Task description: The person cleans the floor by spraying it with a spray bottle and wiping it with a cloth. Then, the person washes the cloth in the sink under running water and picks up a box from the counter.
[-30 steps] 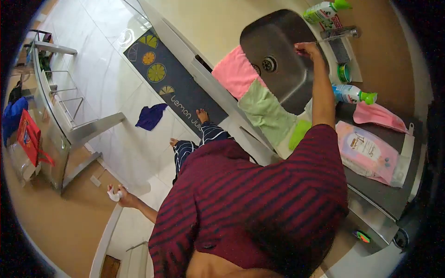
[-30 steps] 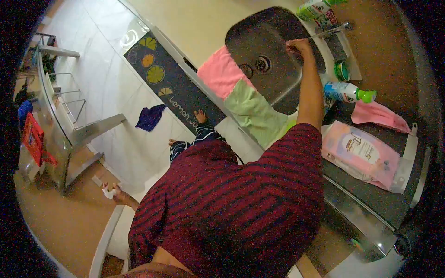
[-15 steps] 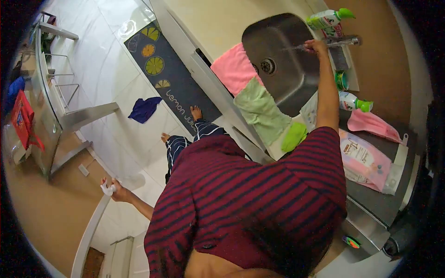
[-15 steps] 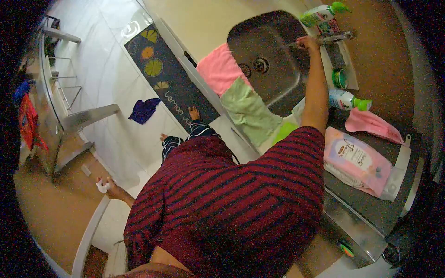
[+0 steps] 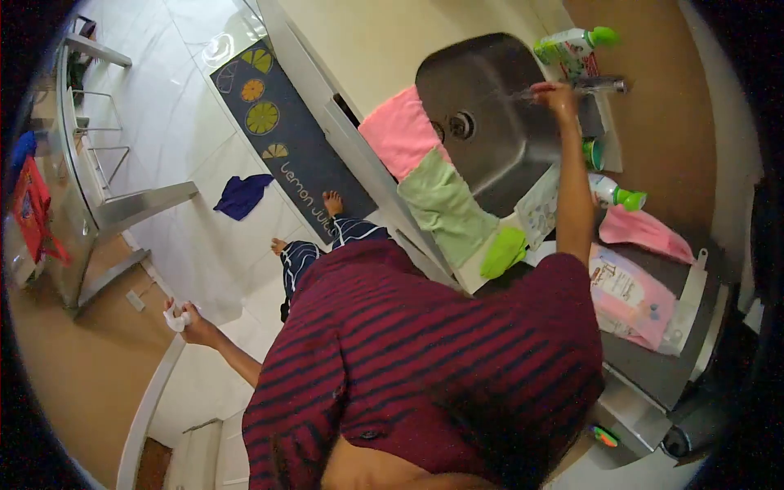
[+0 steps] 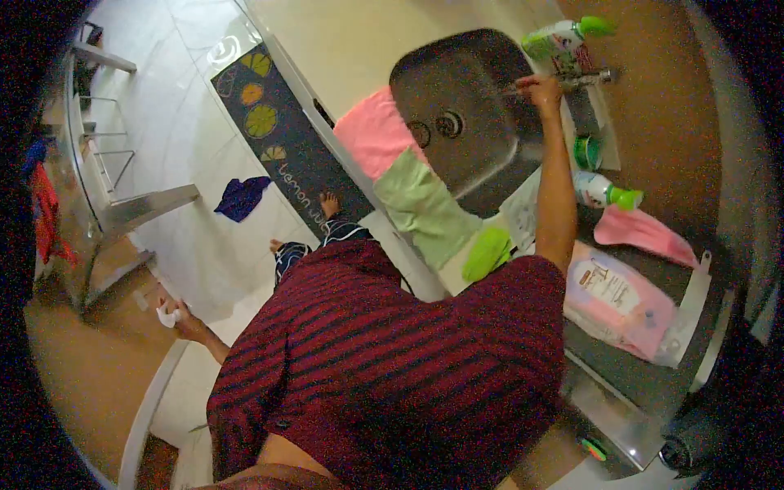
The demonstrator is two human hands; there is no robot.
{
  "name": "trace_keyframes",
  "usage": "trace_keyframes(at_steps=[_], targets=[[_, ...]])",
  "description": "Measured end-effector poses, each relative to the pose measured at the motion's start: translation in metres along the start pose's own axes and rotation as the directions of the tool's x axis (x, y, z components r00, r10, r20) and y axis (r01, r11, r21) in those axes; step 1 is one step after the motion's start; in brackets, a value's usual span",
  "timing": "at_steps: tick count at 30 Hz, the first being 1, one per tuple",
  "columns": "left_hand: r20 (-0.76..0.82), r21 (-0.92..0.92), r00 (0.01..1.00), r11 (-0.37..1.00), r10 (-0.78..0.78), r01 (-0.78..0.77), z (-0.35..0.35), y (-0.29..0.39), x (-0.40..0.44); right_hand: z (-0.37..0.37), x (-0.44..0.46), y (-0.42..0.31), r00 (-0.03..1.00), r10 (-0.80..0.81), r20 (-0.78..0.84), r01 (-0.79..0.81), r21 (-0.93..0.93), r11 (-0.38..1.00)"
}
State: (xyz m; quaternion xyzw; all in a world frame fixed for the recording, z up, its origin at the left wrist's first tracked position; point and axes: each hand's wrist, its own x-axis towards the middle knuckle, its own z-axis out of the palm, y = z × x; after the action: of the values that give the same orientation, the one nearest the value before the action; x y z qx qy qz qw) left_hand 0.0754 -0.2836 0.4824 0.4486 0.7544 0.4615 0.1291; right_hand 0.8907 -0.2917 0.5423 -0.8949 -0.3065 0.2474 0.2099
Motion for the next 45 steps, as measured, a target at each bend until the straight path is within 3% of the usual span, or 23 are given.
trace_keyframes(at_steps=[3, 4, 5, 6, 7, 9, 10, 11, 12, 15, 17, 21, 22, 24, 26, 28, 30, 34, 36, 38, 42, 43, 45], targets=[[0.004, 0.090, 0.998, 0.994, 0.062, -0.062, 0.005, 0.004, 0.002, 0.019, -0.037, -0.028, 0.896, -0.398, -0.198, 0.350, -0.238, 0.906], [0.018, 0.110, 1.000, 0.994, 0.025, -0.027, 0.003, 0.009, 0.004, 0.029, -0.035, -0.022, 0.917, -0.280, -0.284, 0.300, 0.029, 0.954], [0.023, 0.120, 1.000, 0.993, -0.016, 0.013, 0.001, 0.014, 0.005, 0.046, -0.061, -0.036, 0.831, -0.346, -0.435, 0.329, -0.115, 0.937], [0.023, 0.122, 0.998, 0.991, -0.059, 0.055, 0.005, 0.013, 0.002, 0.078, -0.068, -0.025, 0.721, -0.405, -0.563, 0.472, -0.029, 0.881], [-0.024, -0.097, 0.988, 0.983, 0.154, -0.156, 0.011, 0.005, 0.001, 0.105, -0.067, -0.004, 0.710, -0.474, -0.521, 0.486, -0.125, 0.865], [-0.024, 0.043, 0.997, 0.996, 0.078, -0.077, 0.013, 0.017, 0.002, 0.150, -0.072, 0.048, 0.836, -0.534, -0.124, 0.442, -0.424, 0.791], [-0.030, 0.117, 0.999, 0.993, 0.032, -0.028, 0.013, 0.020, -0.001, 0.159, -0.076, 0.055, 0.880, -0.473, -0.045, 0.424, -0.377, 0.824], [-0.056, -0.149, 0.994, 0.985, -0.097, 0.088, 0.015, 0.016, -0.005, 0.152, -0.079, 0.035, 0.940, -0.331, -0.087, 0.317, -0.143, 0.938], [-0.071, -0.152, 0.993, 0.985, -0.090, 0.079, 0.017, 0.012, -0.004, 0.146, -0.082, 0.022, 0.985, -0.153, -0.079, 0.161, 0.103, 0.982], [-0.066, -0.132, 0.998, 0.991, -0.025, 0.016, 0.015, 0.002, -0.005, 0.095, -0.096, -0.046, 0.997, -0.067, -0.050, 0.066, -0.023, 0.998], [-0.073, -0.106, 0.996, 0.993, 0.052, -0.060, 0.013, -0.005, -0.008, 0.063, -0.063, -0.043, 0.919, -0.382, -0.099, 0.387, 0.038, 0.921], [-0.075, -0.157, 0.986, 0.978, -0.148, 0.135, 0.014, 0.010, -0.016, -0.008, -0.053, -0.176, 0.829, -0.529, -0.182, 0.545, 0.044, 0.838], [-0.080, -0.162, 0.985, 0.977, -0.150, 0.136, 0.011, 0.011, -0.018, -0.027, -0.048, -0.211, 0.708, -0.683, -0.178, 0.636, -0.261, 0.726], [-0.091, -0.119, 0.983, 0.982, -0.160, 0.149, 0.006, 0.011, -0.024, -0.049, 0.003, -0.254, 0.692, -0.681, -0.239, 0.697, -0.024, 0.717], [-0.105, -0.028, 0.979, 0.985, -0.174, 0.172, -0.002, 0.009, -0.029, -0.054, 0.033, -0.308, 0.592, -0.769, -0.242, 0.796, 0.327, 0.510], [-0.139, 0.023, 0.983, 0.992, -0.122, 0.127, -0.010, 0.008, -0.037, -0.052, 0.055, -0.357, 0.610, -0.757, -0.234, 0.792, 0.216, 0.571], [-0.163, 0.059, 0.979, 0.989, -0.124, 0.135, -0.017, 0.008, -0.045, -0.043, 0.096, -0.388, 0.608, -0.767, -0.205, 0.785, 0.300, 0.542], [-0.217, 0.117, 0.962, 0.974, -0.163, 0.192, -0.032, 0.010, -0.058, 0.001, 0.158, -0.420, 0.706, -0.680, -0.196, 0.705, 0.285, 0.650], [-0.238, 0.147, 0.963, 0.975, -0.127, 0.165, -0.037, 0.012, -0.062, 0.022, 0.192, -0.423, 0.746, -0.638, -0.191, 0.666, 0.247, 0.704], [-0.242, 0.171, 0.968, 0.978, -0.072, 0.116, -0.040, 0.013, -0.066, 0.038, 0.202, -0.423, 0.551, -0.787, -0.277, 0.664, -0.425, 0.615], [-0.250, 0.176, 0.964, 0.974, -0.094, 0.140, -0.045, 0.001, -0.070, 0.056, 0.208, -0.424, 0.474, -0.855, -0.211, 0.703, -0.495, 0.511], [-0.257, 0.162, 0.962, 0.977, -0.096, 0.141, -0.045, 0.000, -0.071, 0.058, 0.214, -0.424, 0.619, -0.784, -0.042, 0.734, -0.323, 0.597], [-0.267, 0.156, 0.959, 0.978, -0.095, 0.140, -0.044, -0.002, -0.073, 0.065, 0.221, -0.422, 0.829, -0.551, 0.092, 0.549, 0.047, 0.834]])
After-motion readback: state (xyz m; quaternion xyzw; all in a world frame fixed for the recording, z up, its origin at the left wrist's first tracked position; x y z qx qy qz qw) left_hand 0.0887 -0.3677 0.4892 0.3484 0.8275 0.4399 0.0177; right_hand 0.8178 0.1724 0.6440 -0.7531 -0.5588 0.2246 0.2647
